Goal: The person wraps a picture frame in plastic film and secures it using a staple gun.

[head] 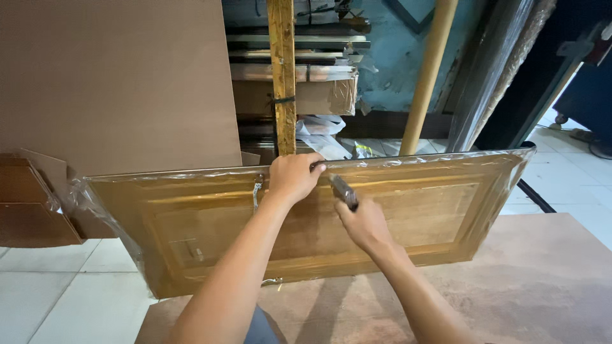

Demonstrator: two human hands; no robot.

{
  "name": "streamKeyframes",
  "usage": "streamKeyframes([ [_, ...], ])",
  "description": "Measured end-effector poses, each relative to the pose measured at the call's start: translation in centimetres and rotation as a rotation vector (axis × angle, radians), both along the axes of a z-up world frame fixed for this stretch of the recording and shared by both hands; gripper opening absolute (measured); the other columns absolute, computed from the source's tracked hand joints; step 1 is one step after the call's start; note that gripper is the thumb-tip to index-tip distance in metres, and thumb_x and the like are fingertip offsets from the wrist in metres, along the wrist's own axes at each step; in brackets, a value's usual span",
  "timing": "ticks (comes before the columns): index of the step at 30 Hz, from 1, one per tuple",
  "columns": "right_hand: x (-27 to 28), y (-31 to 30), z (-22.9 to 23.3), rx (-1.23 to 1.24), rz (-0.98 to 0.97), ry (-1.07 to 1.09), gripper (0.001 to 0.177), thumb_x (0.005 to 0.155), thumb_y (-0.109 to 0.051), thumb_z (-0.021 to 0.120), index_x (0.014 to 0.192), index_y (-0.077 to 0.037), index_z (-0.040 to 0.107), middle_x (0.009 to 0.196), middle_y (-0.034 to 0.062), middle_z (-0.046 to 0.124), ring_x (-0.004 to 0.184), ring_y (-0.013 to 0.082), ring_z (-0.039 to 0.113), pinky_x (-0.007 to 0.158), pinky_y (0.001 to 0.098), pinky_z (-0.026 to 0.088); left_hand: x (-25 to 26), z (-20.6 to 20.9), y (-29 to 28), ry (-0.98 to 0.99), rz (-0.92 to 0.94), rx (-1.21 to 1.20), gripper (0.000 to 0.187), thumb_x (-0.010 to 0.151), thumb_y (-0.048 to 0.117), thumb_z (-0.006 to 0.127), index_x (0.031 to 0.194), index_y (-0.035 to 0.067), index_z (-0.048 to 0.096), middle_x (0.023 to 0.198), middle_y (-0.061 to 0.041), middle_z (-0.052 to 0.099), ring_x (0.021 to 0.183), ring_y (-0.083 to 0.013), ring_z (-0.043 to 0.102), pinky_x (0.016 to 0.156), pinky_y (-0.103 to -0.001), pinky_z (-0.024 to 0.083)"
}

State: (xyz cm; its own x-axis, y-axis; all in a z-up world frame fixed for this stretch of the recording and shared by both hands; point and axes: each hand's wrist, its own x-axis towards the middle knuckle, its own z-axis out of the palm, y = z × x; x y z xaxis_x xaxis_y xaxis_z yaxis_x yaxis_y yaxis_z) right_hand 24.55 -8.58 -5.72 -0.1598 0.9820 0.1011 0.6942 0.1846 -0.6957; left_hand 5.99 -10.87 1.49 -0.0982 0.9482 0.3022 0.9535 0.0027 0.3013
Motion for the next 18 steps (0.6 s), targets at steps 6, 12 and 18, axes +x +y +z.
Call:
streamKeyframes([
  [6, -1.3, -1.1, 2.1, 0.11, 0.075, 0.14, 0.022, 0.089, -0.035, 0.064, 0.08, -0.015, 0.067, 0.064, 0.0039, 0.065, 0.065, 0.0202, 0.063, 0.066, 0.0345, 0.05, -0.2, -0.7, 0.4, 0.008, -0.002, 0.061, 0.027, 0.098, 0.042, 0.054, 0.116, 0.035, 0.074, 0.101, -0.008, 0.079, 0.106, -0.0326, 0.073, 0.095, -0.045, 0.052],
  [12, -1.7, -1.1, 2.7, 0.156, 0.027, 0.059, 0.04, 0.083, -0.041, 0.066, 0.086, -0.001, 0.071, 0.077, 0.0273, 0.068, 0.087, 0.0468, 0.07, 0.073, 0.0558, 0.044, 0.0, -0.6, 0.4, -0.039, -0.001, 0.031, 0.029, 0.098, 0.04, 0.054, 0.119, 0.035, 0.074, 0.107, -0.004, 0.079, 0.109, -0.0312, 0.072, 0.099, -0.043, 0.049],
  [18, -1.7, -0.8, 2.8, 0.094, 0.049, -0.039, 0.038, 0.086, -0.044, 0.065, 0.097, -0.008, 0.07, 0.082, 0.0201, 0.07, 0.093, 0.0428, 0.072, 0.077, 0.0524, 0.051, 0.0, -0.9, 0.6, -0.02, -0.03, 0.09, 0.026, 0.098, 0.037, 0.058, 0.116, 0.032, 0.075, 0.106, -0.005, 0.079, 0.105, -0.0331, 0.073, 0.095, -0.046, 0.051],
])
